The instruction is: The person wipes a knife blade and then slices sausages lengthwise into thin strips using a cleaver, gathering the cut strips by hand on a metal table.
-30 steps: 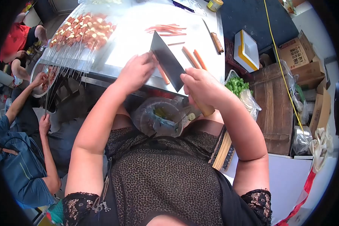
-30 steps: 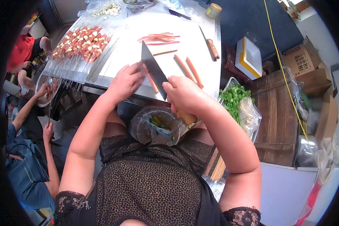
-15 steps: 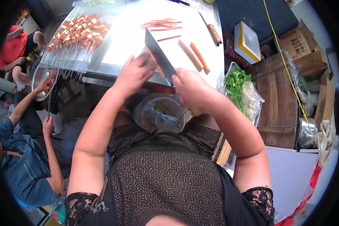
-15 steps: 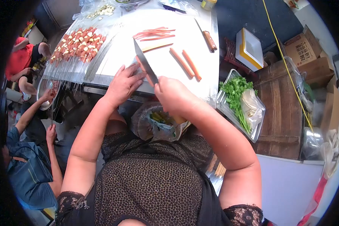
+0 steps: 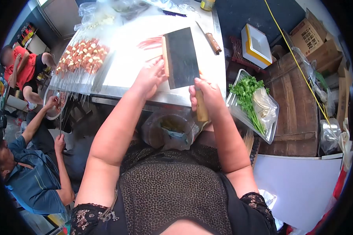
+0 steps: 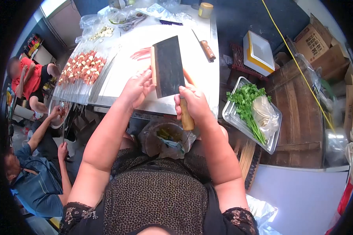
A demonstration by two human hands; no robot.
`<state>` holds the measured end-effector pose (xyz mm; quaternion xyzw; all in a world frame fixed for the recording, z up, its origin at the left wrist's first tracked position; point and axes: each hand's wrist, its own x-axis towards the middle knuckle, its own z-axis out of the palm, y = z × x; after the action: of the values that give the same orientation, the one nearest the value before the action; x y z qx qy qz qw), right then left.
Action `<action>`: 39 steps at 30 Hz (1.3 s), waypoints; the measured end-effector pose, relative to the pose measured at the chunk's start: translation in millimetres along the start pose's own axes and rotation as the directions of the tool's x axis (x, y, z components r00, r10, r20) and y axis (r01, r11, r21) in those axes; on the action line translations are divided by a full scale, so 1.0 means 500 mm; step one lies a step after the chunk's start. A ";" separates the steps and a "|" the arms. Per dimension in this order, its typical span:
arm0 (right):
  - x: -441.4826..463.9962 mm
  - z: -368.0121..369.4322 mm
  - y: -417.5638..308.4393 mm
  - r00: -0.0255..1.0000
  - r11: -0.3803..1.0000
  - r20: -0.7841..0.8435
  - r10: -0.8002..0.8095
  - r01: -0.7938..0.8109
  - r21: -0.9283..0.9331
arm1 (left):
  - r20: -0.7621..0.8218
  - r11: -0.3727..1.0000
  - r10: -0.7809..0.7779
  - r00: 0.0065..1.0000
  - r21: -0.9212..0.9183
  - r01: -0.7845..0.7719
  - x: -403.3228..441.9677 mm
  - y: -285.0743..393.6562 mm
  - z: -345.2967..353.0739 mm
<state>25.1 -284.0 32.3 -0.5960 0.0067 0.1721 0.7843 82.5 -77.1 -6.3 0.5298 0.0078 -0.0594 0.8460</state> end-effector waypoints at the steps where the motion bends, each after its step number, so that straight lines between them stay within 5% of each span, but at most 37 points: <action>1: 0.002 -0.010 0.009 1.000 0.999 0.005 -0.016 0.015 0.052 | 0.041 0.996 -0.078 0.996 -0.038 0.080 0.007 0.003 0.010; 7: 0.002 -0.068 0.053 1.000 0.974 0.017 -0.011 0.007 0.225 | -0.009 0.987 -0.152 0.988 0.058 0.153 0.036 -0.003 0.023; 10: -0.009 -0.083 0.064 0.998 0.956 -0.063 0.014 0.005 0.293 | -0.198 0.936 -0.125 0.972 0.302 0.182 0.075 -0.012 0.001; 12: -0.010 -0.099 0.075 1.000 0.944 -0.004 0.007 -0.005 0.330 | -0.155 0.683 0.108 0.982 0.730 0.040 0.102 -0.022 -0.009; 13: -0.014 -0.099 0.070 1.000 0.936 -0.019 -0.016 0.022 0.351 | -0.078 0.520 0.223 0.972 0.852 -0.051 0.113 -0.031 -0.015; 14: -0.018 -0.100 0.067 0.999 0.928 -0.035 -0.039 0.049 0.370 | -0.076 0.516 0.222 0.972 0.855 -0.051 0.117 -0.042 -0.023; 16: -0.023 -0.107 0.072 0.999 0.925 -0.026 -0.047 0.054 0.375 | 0.380 -0.202 0.531 0.757 0.925 -0.323 0.096 -0.030 0.014; 18: -0.026 -0.109 0.075 0.998 0.923 -0.018 -0.055 0.058 0.379 | 0.413 -0.157 0.517 0.749 0.907 -0.392 0.087 -0.024 0.053; 19: -0.028 -0.107 0.073 0.998 0.937 -0.011 -0.058 0.058 0.345 | 0.181 0.361 0.420 0.889 0.865 -0.347 0.078 -0.025 0.083; 20: -0.031 -0.105 0.070 0.998 0.950 -0.001 -0.061 0.058 0.308 | 0.018 0.778 0.201 0.979 0.604 -0.171 0.071 -0.022 0.108; 21: -0.036 -0.103 0.067 0.998 0.951 0.003 -0.061 0.057 0.304 | -0.036 0.918 0.065 0.997 0.395 -0.045 0.068 -0.012 0.123; 24: -0.055 -0.104 0.064 0.998 0.978 0.035 -0.055 0.047 0.205 | -0.106 0.987 -0.047 0.993 0.147 0.063 0.067 0.010 0.118; 31: -0.104 -0.103 0.068 0.992 1.000 0.122 0.002 -0.004 0.019 | -0.106 0.943 -0.243 0.964 0.206 0.260 0.027 0.013 0.079; 35: -0.118 -0.082 0.088 0.997 0.995 0.061 -0.044 0.038 0.097 | -0.157 0.954 -0.244 0.957 0.138 0.266 0.015 -0.005 0.051; 39: -0.135 -0.084 0.080 0.995 0.978 -0.049 -0.084 0.092 0.188 | -0.173 0.995 -0.009 0.985 0.096 0.026 -0.005 0.042 0.045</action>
<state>-41.6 -331.7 -2.6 -0.5214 0.0127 0.1233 0.8442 80.9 -88.0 22.5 0.5737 0.0828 -0.0213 0.8146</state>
